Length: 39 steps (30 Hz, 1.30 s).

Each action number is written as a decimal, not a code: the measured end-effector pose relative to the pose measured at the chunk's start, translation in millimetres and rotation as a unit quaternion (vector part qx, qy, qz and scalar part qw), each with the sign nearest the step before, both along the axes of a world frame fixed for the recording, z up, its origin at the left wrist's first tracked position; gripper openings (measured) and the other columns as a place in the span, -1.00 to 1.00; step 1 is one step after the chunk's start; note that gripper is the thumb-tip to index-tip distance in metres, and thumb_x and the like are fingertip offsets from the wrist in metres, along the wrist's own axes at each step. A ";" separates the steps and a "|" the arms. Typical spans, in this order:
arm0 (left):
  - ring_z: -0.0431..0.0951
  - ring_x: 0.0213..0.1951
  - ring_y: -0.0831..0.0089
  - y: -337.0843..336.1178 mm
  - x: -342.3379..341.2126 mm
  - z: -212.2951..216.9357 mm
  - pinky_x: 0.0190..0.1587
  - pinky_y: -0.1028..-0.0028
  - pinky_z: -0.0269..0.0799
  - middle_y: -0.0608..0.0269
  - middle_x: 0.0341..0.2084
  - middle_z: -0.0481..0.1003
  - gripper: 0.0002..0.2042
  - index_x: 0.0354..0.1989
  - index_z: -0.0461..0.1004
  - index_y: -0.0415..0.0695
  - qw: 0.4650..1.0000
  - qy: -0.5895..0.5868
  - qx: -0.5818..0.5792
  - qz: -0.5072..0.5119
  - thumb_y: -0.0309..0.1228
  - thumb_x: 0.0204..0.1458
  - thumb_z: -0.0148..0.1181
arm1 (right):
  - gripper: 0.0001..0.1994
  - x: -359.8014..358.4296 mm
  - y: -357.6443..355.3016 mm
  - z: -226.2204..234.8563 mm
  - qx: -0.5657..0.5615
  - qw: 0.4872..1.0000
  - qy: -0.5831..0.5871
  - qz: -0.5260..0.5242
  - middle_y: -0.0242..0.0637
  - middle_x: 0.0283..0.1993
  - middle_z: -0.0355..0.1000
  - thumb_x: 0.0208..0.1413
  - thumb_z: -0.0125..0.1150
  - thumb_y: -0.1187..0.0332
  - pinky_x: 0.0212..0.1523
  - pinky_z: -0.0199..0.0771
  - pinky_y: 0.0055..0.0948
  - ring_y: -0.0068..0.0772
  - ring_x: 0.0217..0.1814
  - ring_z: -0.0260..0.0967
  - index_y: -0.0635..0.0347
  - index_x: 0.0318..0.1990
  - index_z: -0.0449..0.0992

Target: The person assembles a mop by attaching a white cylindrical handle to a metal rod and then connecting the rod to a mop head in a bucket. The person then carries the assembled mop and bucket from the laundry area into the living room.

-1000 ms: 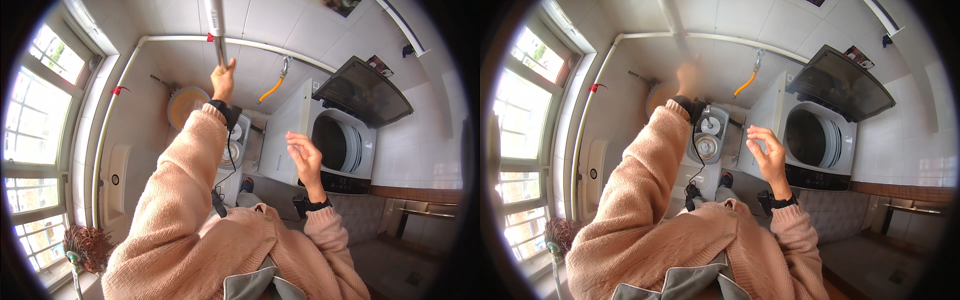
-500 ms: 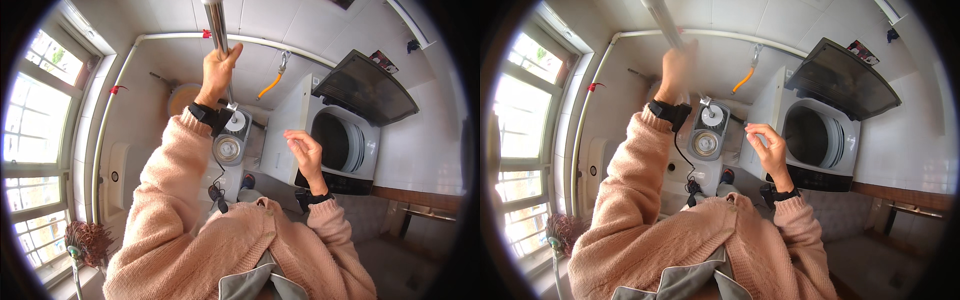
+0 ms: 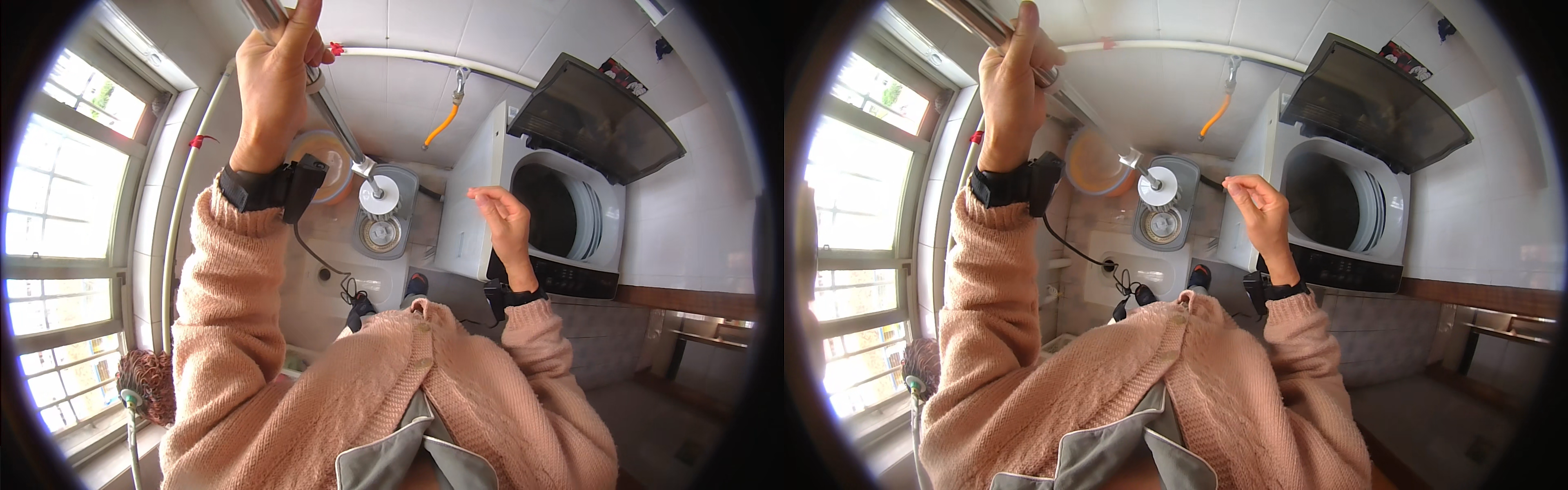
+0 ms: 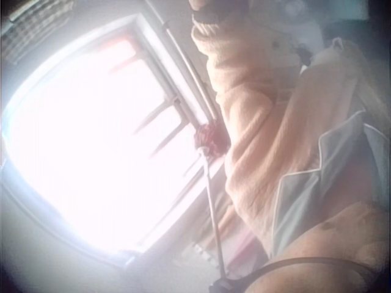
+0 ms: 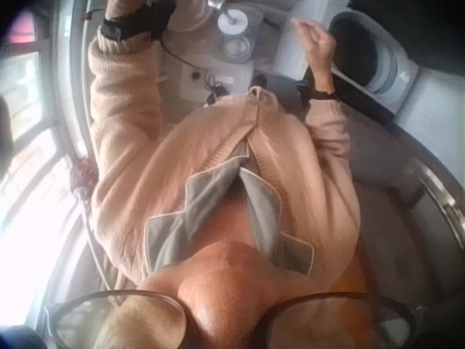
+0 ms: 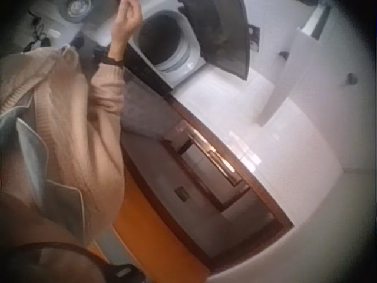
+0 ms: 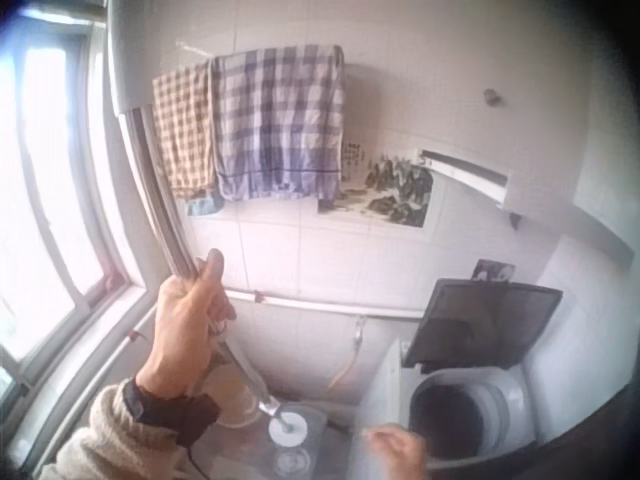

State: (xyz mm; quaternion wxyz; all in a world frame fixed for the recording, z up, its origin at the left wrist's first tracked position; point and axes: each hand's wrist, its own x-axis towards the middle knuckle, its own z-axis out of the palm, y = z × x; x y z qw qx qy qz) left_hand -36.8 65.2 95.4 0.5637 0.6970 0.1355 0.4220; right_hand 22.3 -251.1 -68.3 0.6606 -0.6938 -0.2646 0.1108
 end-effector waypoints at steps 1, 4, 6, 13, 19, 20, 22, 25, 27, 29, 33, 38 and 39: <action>0.32 -0.63 0.56 1.7 -5.0 -1.0 -0.50 0.50 0.19 0.33 -0.77 0.38 -0.46 -0.68 0.45 -0.21 1.000 0.003 0.000 0.003 -0.01 0.21 0.10 | -0.85 -2.0 -1.3 -0.8 -0.002 1.000 0.007 -0.005 -0.25 -0.16 0.57 0.25 0.20 0.40 0.04 0.45 -0.51 -0.50 -0.07 0.49 0.33 -0.17 0.56; 0.23 -0.56 0.54 5.1 -11.4 -9.1 -0.40 0.45 0.25 0.38 -0.68 0.24 -0.50 -0.70 0.27 -0.09 0.988 -0.094 -0.062 -0.104 -0.05 0.19 0.19 | -0.84 -8.5 -4.0 -4.0 0.007 1.000 0.021 -0.011 -0.25 -0.17 0.57 0.25 0.19 0.40 0.04 0.45 -0.52 -0.51 -0.07 0.49 0.35 -0.17 0.56; 0.21 -0.57 0.53 4.4 -17.9 -18.6 -0.39 0.43 0.26 0.40 -0.70 0.19 -0.49 -0.71 0.25 -0.05 0.991 -0.082 -0.050 -0.089 -0.02 0.19 0.17 | -0.83 -12.7 -4.7 -6.0 0.006 0.999 0.030 -0.010 -0.25 -0.17 0.57 0.25 0.20 0.39 0.04 0.44 -0.52 -0.51 -0.07 0.49 0.35 -0.17 0.56; 0.42 -0.60 0.50 -2.9 -31.5 -43.8 -0.43 0.47 0.31 0.34 -0.74 0.35 -0.45 -0.71 0.37 -0.15 0.997 -0.045 -0.034 -0.061 0.06 0.10 0.25 | -0.82 -23.7 -6.4 -6.2 -0.018 1.000 0.024 0.004 -0.26 -0.15 0.57 0.27 0.17 0.37 0.04 0.41 -0.53 -0.52 -0.06 0.48 0.34 -0.15 0.56; 0.39 -0.61 0.55 -12.9 -36.5 -55.9 -0.45 0.50 0.32 0.38 -0.74 0.33 -0.56 -0.60 0.42 -0.15 0.994 -0.039 -0.080 -0.062 -0.04 0.12 0.28 | -0.81 -29.2 -10.6 -5.1 -0.016 0.999 0.031 0.006 -0.24 -0.14 0.57 0.27 0.18 0.36 0.05 0.41 -0.53 -0.51 -0.04 0.48 0.35 -0.16 0.55; 0.39 -0.61 0.55 -14.7 -37.2 -56.8 -0.46 0.50 0.33 0.38 -0.74 0.33 -0.56 -0.60 0.42 -0.15 0.994 -0.039 -0.082 -0.065 -0.04 0.12 0.28 | -0.81 -29.8 -11.4 -5.1 -0.022 0.999 0.028 0.003 -0.24 -0.14 0.57 0.27 0.18 0.36 0.05 0.41 -0.53 -0.50 -0.04 0.48 0.35 -0.16 0.55; 0.38 -0.62 0.55 -18.9 -38.6 -57.6 -0.48 0.50 0.34 0.38 -0.74 0.33 -0.57 -0.60 0.42 -0.16 0.993 -0.042 -0.085 -0.072 -0.06 0.12 0.29 | -0.81 -31.1 -13.0 -4.9 -0.014 1.000 0.025 0.009 -0.23 -0.14 0.57 0.27 0.18 0.36 0.06 0.41 -0.52 -0.50 -0.04 0.48 0.35 -0.16 0.55; 0.34 -0.63 0.57 -27.6 -40.1 -56.0 -0.49 0.50 0.36 0.39 -0.75 0.31 -0.59 -0.61 0.41 -0.16 0.991 -0.050 -0.091 -0.078 -0.11 0.13 0.29 | -0.81 -33.2 -15.9 -4.2 -0.017 0.999 0.025 0.009 -0.23 -0.14 0.57 0.27 0.18 0.37 0.07 0.41 -0.51 -0.49 -0.03 0.48 0.36 -0.15 0.55; 0.31 -0.64 0.60 -32.9 -40.2 -52.3 -0.49 0.50 0.37 0.41 -0.75 0.29 -0.59 -0.62 0.40 -0.16 0.990 -0.052 -0.100 -0.079 -0.14 0.14 0.29 | -0.81 -34.8 -17.7 -3.7 -0.024 0.999 0.027 0.004 -0.23 -0.14 0.57 0.27 0.18 0.37 0.07 0.41 -0.51 -0.49 -0.03 0.48 0.36 -0.15 0.55; 0.28 -0.64 0.61 -37.4 -40.2 -47.5 -0.48 0.50 0.38 0.42 -0.75 0.28 -0.61 -0.61 0.41 -0.18 0.991 -0.053 -0.103 -0.074 -0.16 0.14 0.28 | -0.81 -35.9 -18.7 -3.6 -0.024 0.999 0.026 0.005 -0.23 -0.14 0.57 0.27 0.18 0.37 0.07 0.41 -0.52 -0.49 -0.03 0.48 0.36 -0.15 0.55; 0.27 -0.63 0.63 -44.2 -38.4 -39.4 -0.48 0.49 0.39 0.42 -0.75 0.28 -0.62 -0.59 0.44 -0.20 0.990 -0.063 -0.099 -0.075 -0.18 0.14 0.29 | -0.81 -36.6 -18.3 -2.8 -0.026 0.999 0.021 0.010 -0.25 -0.15 0.57 0.27 0.18 0.37 0.05 0.41 -0.53 -0.51 -0.04 0.47 0.35 -0.15 0.55; 0.31 -0.64 0.63 -50.2 -35.1 -40.7 -0.50 0.52 0.37 0.43 -0.74 0.31 -0.62 -0.58 0.44 -0.19 0.990 -0.050 -0.104 -0.079 -0.17 0.12 0.31 | -0.82 -34.0 -13.6 1.5 -0.020 1.000 0.014 0.016 -0.27 -0.16 0.57 0.27 0.17 0.37 0.02 0.40 -0.55 -0.53 -0.06 0.47 0.35 -0.16 0.55; 0.32 -0.64 0.63 -51.4 -35.0 -42.2 -0.51 0.53 0.36 0.42 -0.73 0.31 -0.62 -0.58 0.44 -0.19 0.990 -0.047 -0.105 -0.077 -0.16 0.12 0.31 | -0.82 -33.1 -12.4 2.7 -0.021 1.000 0.010 0.016 -0.27 -0.16 0.57 0.27 0.17 0.37 0.02 0.40 -0.55 -0.53 -0.06 0.47 0.35 -0.16 0.55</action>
